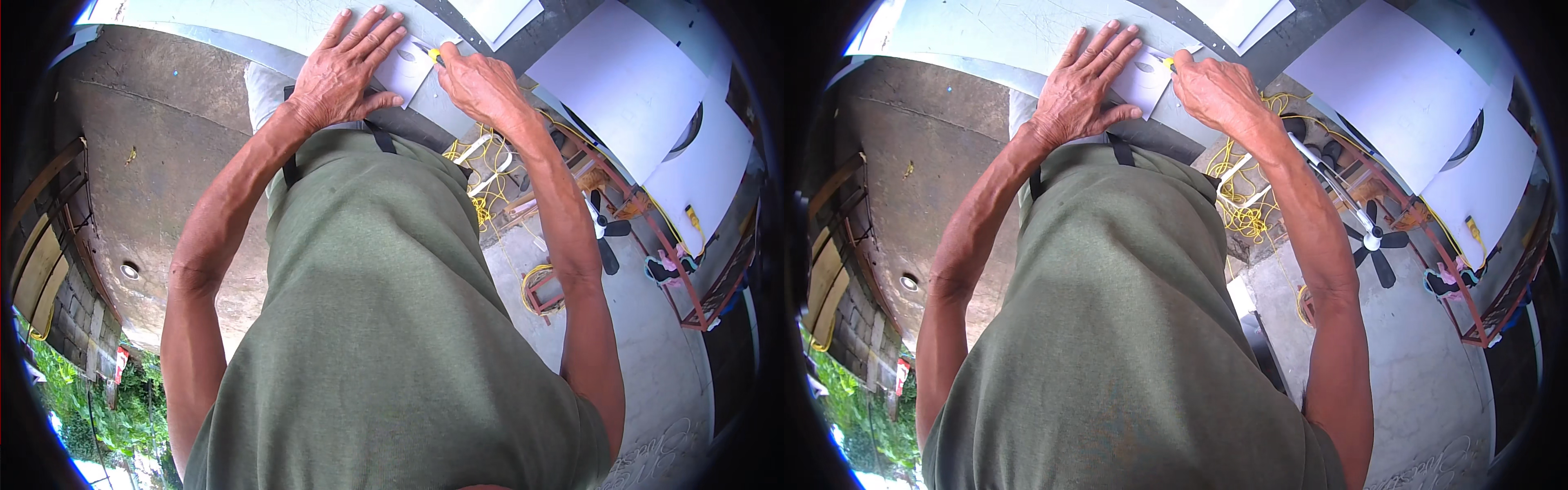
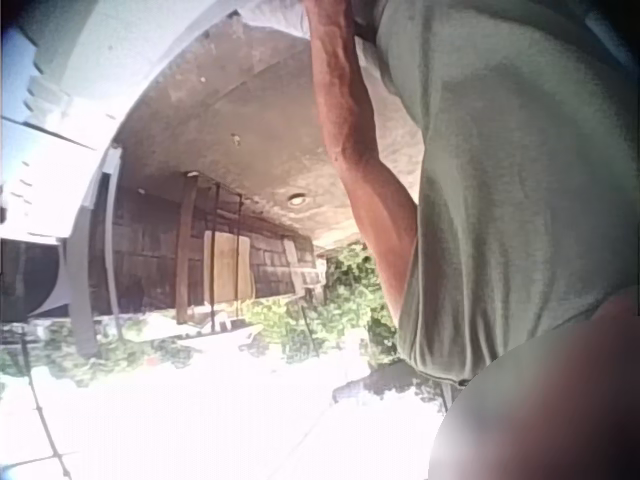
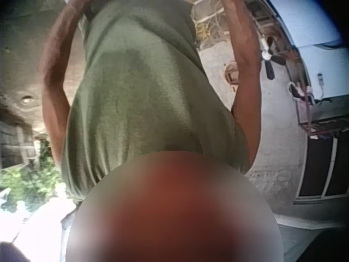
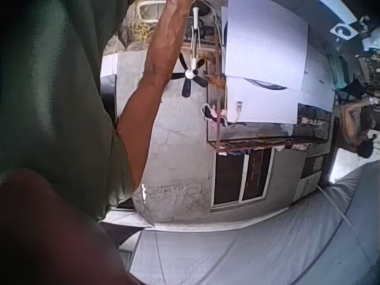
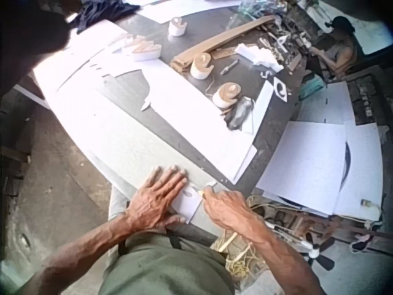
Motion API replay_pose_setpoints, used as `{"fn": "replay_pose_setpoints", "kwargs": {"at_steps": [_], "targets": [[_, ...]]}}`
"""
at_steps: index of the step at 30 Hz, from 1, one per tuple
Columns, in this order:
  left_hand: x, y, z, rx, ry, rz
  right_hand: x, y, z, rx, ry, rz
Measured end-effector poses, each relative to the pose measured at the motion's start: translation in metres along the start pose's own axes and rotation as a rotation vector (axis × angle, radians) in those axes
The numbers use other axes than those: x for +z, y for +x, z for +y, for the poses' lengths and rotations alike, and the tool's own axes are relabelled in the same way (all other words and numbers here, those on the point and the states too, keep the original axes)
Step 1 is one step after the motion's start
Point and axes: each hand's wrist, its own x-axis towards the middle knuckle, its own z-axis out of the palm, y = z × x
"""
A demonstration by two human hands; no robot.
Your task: Cutting a precise shape out of a sheet of vinyl using a utility knife.
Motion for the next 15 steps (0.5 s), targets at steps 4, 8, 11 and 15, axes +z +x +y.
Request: {"fn": "replay_pose_setpoints", "kwargs": {"at_steps": [4, 8, 11, 15], "targets": [[0.0000, 0.0027, 0.0018, -0.001, 0.008, 0.035, 0.0047, -0.0009, 0.0012, -0.016, 0.050, 0.062], [0.0013, 0.0009, 0.0022, -0.021, -0.006, 0.043, 0.0059, -0.0037, -0.0037, -0.015, 0.027, 0.061], [0.0022, 0.0018, 0.0022, -0.041, -0.006, 0.032, 0.0032, -0.0026, -0.0029, -0.021, 0.020, 0.064], [0.0027, 0.0010, 0.0030, -0.043, -0.007, 0.032, 0.0057, -0.0035, -0.0029, -0.019, 0.034, 0.070]]}}
